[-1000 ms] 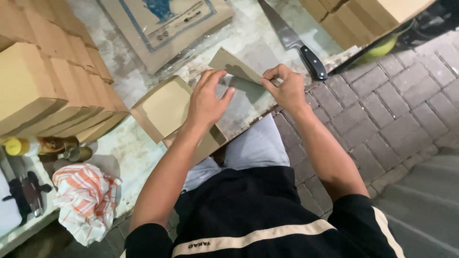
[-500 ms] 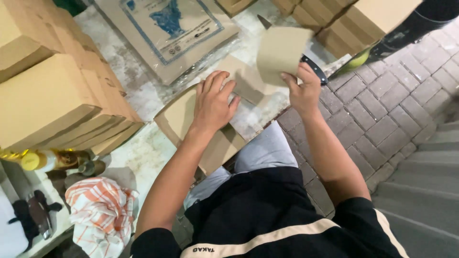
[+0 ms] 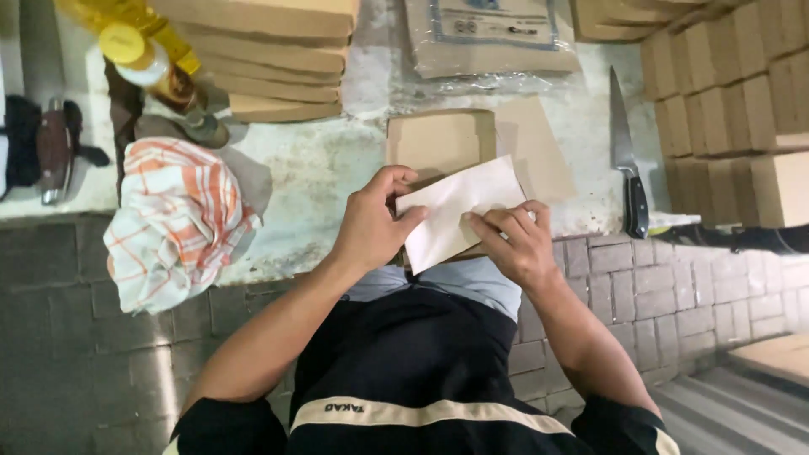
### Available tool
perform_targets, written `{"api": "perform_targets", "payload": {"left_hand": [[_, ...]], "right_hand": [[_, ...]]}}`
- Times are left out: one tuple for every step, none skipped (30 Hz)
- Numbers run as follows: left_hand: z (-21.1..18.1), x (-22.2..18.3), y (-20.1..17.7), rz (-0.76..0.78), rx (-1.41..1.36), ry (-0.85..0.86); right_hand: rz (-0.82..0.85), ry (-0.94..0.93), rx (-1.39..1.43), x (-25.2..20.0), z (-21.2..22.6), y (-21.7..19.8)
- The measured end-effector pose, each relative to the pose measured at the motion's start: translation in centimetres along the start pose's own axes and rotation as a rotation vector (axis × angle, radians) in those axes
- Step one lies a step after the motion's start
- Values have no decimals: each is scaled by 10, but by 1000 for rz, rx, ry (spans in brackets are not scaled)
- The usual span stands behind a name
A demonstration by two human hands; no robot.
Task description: Folding and cutting paper liners to fit into small cardboard boxes in a bakery production area.
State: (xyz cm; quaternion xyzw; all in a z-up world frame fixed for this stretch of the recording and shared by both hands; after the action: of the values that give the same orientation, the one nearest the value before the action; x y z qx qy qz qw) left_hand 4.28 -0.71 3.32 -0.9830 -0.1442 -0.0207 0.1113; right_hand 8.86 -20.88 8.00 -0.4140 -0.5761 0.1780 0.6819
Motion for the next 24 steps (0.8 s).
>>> {"api": "perform_targets", "payload": {"left_hand": [[8,-3,-2,-22,-7,-19],[16,-6,-3,-49,26,-33],[23,-6,-5,-71,63,-40],[27,-9,-6,-87,60,-51],[29,-10,-6,-93,84,-42],[31,-10,-6,-99,108,-34],[40,-12,-2,-107,109,-44],[44,-14,2,-118,184,19],[47,-13,7,-125,259,90],[43,-14,6,-129,262,87],[36,-12,8,-106,314,103],[29,-12,10,-83,365,119],[17,-11,9,-91,367,125],[10,-10,11,-25,409,48],[2,-11,11,42,454,-33],[1,-11,13,34,459,-32],[1,-10,16,61,542,-40],[1,-10,19,87,626,-48],[-10,-11,22,86,636,-45],[-20,-12,25,61,640,-45],[-30,-14,25,36,648,-48],[-40,-14,29,35,662,-48],[-48,-13,29,1,642,-58],[-56,-12,28,-34,622,-68]], "right_hand": [[15,-16,20,0,5,4],[7,7,47,-1,8,6],[-9,33,67,-2,9,9],[-1,21,80,-13,7,9],[18,41,112,-24,2,12],[39,61,143,-35,-3,13],[44,57,154,-41,-5,14],[65,65,156,-48,-8,15],[80,73,152,-53,-13,14],[80,71,157,-57,-14,14],[100,73,170,-59,-16,14],[120,75,183,-62,-19,12],[115,67,181,-65,-19,10],[115,75,186,-68,-20,7],[114,85,196,-70,-19,5],[108,79,199,-70,-21,4],[125,86,185,-73,-23,5],[142,94,171,-75,-25,6],[131,94,174,-74,-26,4],[128,81,181,-72,-25,2],[122,68,191,-70,-23,2],[110,71,198,-71,-25,-2],[123,51,174,-70,-24,-2],[136,31,150,-68,-22,-1]]}}
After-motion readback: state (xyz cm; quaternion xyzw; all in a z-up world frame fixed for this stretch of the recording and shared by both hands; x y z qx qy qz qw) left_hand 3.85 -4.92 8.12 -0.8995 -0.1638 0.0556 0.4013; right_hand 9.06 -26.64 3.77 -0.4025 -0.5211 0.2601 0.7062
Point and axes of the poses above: each hand's wrist, its own x-axis towards the middle knuckle, its own y-axis out of the palm, z = x × y, the point moved 6 cm from there along x, towards the middle knuckle, and after that the axes turned 7 degrees about y, right-handed, at the moved point
